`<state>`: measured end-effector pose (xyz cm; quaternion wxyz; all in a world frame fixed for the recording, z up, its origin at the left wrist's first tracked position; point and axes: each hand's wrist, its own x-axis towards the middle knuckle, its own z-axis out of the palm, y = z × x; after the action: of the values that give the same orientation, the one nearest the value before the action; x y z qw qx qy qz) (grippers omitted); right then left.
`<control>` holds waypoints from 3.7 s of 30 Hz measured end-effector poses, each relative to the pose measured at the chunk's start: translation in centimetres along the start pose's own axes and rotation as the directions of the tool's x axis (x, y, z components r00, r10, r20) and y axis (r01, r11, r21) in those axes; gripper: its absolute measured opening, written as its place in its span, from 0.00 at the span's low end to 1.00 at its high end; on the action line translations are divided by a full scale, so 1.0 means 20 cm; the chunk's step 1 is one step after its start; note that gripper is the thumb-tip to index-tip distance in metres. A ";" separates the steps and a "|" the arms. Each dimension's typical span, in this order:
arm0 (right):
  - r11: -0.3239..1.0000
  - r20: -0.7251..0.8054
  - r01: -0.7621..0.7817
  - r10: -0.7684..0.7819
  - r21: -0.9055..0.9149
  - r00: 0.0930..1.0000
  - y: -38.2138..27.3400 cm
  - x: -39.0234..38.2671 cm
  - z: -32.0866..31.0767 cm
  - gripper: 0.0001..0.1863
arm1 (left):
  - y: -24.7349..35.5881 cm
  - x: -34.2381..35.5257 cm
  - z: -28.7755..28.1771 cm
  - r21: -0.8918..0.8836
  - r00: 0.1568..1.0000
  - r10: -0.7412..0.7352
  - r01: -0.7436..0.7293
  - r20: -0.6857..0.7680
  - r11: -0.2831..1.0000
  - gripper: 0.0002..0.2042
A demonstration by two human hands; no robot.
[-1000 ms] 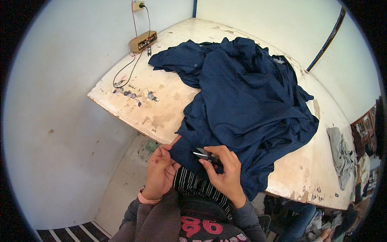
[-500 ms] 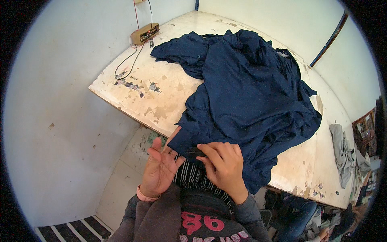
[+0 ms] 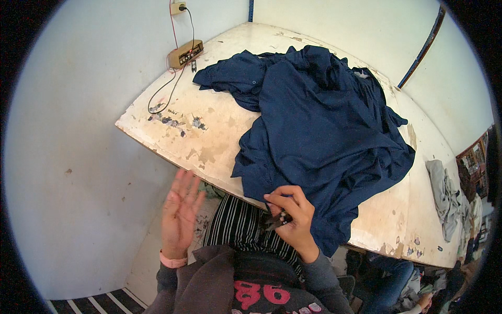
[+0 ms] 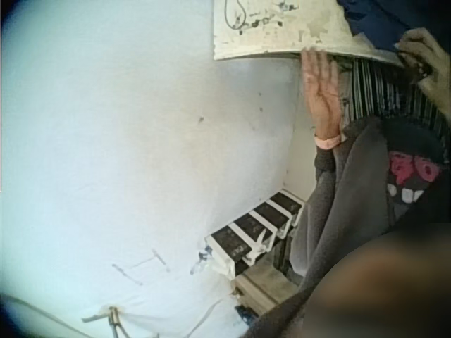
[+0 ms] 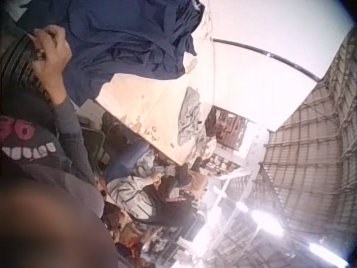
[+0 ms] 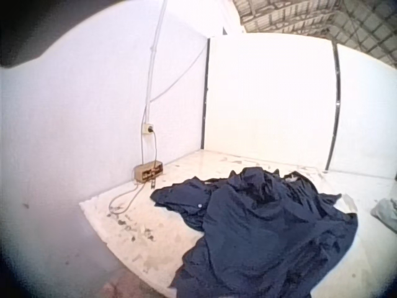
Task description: The person uses a small blade to cut a dark blue garment laid on a white table. They repeatedly lift, fold, and reposition sections of the fabric while making small cuts along seams and edges. The garment remains on the table throughout the clip.
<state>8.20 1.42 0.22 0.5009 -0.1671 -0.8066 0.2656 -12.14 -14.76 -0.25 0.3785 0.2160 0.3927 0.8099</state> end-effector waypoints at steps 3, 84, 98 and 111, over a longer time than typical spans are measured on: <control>0.999 -0.057 0.034 -0.036 -0.026 0.998 0.01 -0.04 -0.04 0.20 | -0.02 -0.03 -0.08 -0.019 0.963 -0.103 0.102 -0.251 0.995 0.31; 0.916 0.129 -0.094 0.155 -0.391 0.979 -0.08 0.07 -0.16 0.08 | -0.41 0.29 0.35 0.578 0.866 0.011 -0.343 0.500 0.740 0.07; 0.805 0.128 0.027 0.062 -0.593 0.990 -0.09 0.04 -0.12 0.11 | -0.41 0.31 0.31 0.577 0.855 0.020 -0.367 0.518 0.730 0.06; 0.925 -0.365 -0.324 0.238 -0.196 0.900 -0.04 -0.12 -0.30 0.20 | -0.05 1.05 0.11 0.381 0.877 0.452 -0.478 0.162 0.792 0.13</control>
<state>14.55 1.13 1.09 0.5611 -0.3873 -0.7041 0.1985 -23.29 3.18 1.31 0.1261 0.4053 0.4762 0.7702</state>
